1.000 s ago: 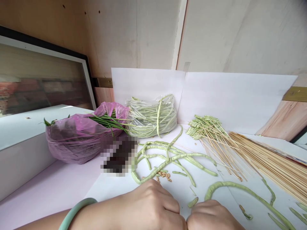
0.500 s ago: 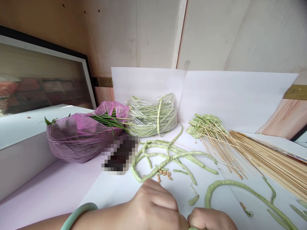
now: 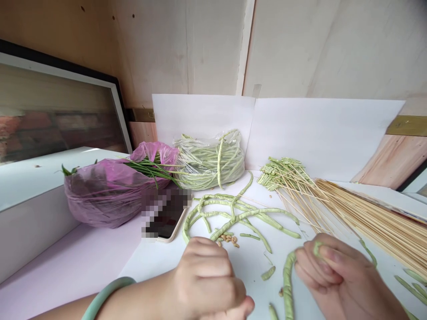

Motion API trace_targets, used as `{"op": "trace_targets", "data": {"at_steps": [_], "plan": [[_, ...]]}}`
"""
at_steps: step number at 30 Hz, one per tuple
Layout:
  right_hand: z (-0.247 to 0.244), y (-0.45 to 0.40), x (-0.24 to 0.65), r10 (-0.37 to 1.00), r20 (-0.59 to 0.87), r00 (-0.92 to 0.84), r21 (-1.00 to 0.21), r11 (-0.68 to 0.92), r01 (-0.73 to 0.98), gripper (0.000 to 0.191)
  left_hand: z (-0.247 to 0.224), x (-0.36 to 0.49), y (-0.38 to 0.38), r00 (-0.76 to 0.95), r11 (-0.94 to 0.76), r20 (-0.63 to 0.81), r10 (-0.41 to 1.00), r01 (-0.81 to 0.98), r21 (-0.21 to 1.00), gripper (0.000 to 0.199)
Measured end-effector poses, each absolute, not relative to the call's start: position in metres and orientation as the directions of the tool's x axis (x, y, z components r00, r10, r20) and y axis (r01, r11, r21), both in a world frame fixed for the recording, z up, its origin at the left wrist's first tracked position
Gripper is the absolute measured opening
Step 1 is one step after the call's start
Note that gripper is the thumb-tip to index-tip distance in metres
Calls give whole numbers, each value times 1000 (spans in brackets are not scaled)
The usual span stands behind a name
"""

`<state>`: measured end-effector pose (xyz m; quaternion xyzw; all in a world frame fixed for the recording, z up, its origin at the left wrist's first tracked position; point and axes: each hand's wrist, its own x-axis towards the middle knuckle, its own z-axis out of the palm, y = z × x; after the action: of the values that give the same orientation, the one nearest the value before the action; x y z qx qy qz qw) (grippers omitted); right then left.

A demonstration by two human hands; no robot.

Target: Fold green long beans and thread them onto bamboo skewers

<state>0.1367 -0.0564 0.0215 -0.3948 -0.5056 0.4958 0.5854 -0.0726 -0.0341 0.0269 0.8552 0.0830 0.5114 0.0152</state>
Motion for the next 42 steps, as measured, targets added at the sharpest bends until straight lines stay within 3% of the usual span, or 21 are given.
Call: {"op": "trace_targets", "data": {"at_steps": [2, 5, 6, 8, 10, 13, 19, 25, 32, 38, 42], "plan": [[25, -49, 147, 928, 371, -40, -913, 372, 169, 41, 28, -74, -32, 474, -984, 862, 178, 100, 148, 23], [21, -45, 146, 787, 483, -385, -573, 616, 540, 25, 25, -75, -26, 475, -967, 843, 252, 80, 243, 25], [19, -44, 143, 759, 456, -464, -476, 649, 593, 19, 24, -75, -24, 470, -956, 835, 286, 78, 284, 28], [14, -44, 136, 787, 335, -518, -392, 616, 683, 5, 23, -76, -21, 459, -930, 817, 349, 58, 364, 33], [13, -43, 132, 840, 185, -510, -393, 539, 745, 14, 22, -77, -20, 468, -896, 785, 407, 37, 442, 34], [14, -42, 131, 851, 116, -513, -400, 512, 760, 24, 22, -77, -19, 493, -844, 714, 497, 83, 530, 31], [16, -40, 136, 852, 85, -516, -444, 497, 746, 32, 17, -75, -19, 526, -827, 654, 543, 200, 525, 47], [18, -38, 132, 840, 134, -525, -484, 518, 705, 25, 14, -73, -20, 566, -692, 514, 644, 145, 707, 38], [9, -38, 131, 776, 321, -542, -528, 622, 578, 31, 14, -72, -19, 564, -633, 444, 696, 189, 751, 20], [-3, -37, 136, 758, 544, -361, -531, 644, 551, 39, 14, -69, -19, 594, -637, 401, 697, 257, 726, 31], [-1, -41, 132, 793, 557, -247, -634, 598, 491, 41, 16, -68, -20, 613, -688, 412, 674, 319, 652, 27]]}}
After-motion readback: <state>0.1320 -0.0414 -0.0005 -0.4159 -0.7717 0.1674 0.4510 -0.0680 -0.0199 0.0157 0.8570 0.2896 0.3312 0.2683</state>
